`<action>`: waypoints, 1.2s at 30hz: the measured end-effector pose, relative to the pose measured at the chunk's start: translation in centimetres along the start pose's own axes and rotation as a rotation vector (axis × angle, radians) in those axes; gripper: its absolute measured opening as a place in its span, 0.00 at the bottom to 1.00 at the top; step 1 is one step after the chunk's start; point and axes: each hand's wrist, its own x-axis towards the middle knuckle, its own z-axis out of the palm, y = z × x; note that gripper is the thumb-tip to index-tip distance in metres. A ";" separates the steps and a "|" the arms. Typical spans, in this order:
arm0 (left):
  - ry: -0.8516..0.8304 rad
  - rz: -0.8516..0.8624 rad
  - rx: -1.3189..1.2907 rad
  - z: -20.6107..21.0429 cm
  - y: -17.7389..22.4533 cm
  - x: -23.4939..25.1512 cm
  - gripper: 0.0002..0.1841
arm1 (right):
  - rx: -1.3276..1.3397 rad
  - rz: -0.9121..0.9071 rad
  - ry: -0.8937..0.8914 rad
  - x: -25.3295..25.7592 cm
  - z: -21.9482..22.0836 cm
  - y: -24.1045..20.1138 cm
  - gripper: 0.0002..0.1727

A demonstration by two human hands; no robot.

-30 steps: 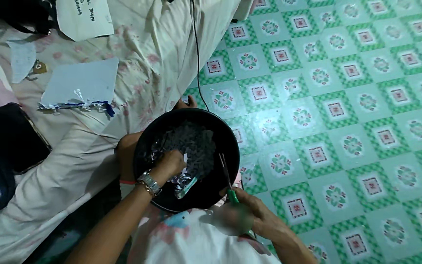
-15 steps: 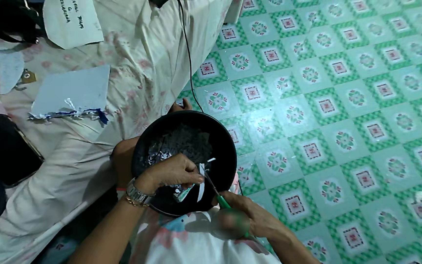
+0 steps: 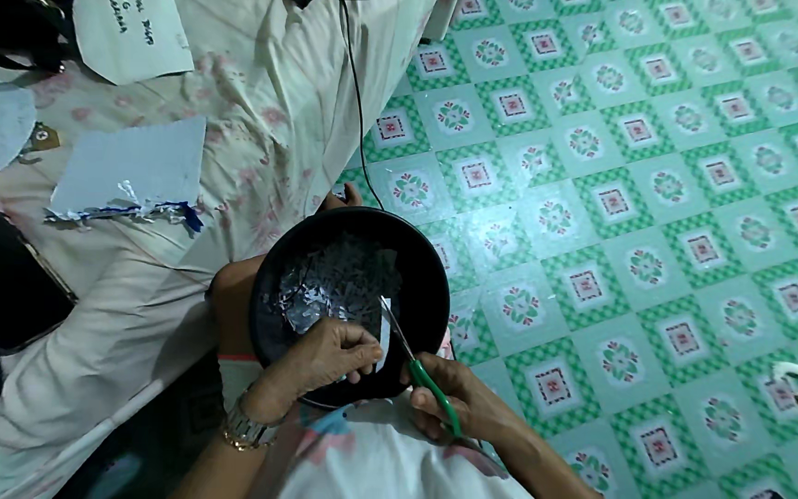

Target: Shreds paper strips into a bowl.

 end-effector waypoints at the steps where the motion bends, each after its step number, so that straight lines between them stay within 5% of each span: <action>1: 0.019 0.011 -0.030 0.2 -0.2 -0.2 0.05 | 0.000 0.001 -0.002 0.1 0.0 0.0 0.23; 6: 0.142 0.074 -0.081 0.6 -1.0 -0.2 0.06 | 0.069 -0.017 0.031 0.1 0.2 0.1 0.17; 13: 0.129 0.153 0.016 0.3 -1.3 0.0 0.06 | -0.068 0.081 -0.080 -0.6 -0.3 -0.4 0.35; 20: 0.179 0.170 0.060 0.2 -1.1 0.1 0.07 | 0.057 -0.019 -0.016 0.1 0.2 -0.3 0.16; 26: 0.216 0.150 0.105 0.2 -1.0 0.3 0.07 | -0.137 0.094 -0.106 -0.2 -0.2 -0.9 0.35; 32: 0.228 0.148 0.097 0.3 -1.0 0.5 0.07 | 0.037 0.012 -0.030 0.4 0.2 -0.4 0.16; 36: 0.263 0.132 0.042 0.5 -1.1 0.4 0.07 | -0.139 0.073 -0.095 0.0 -0.2 -0.8 0.33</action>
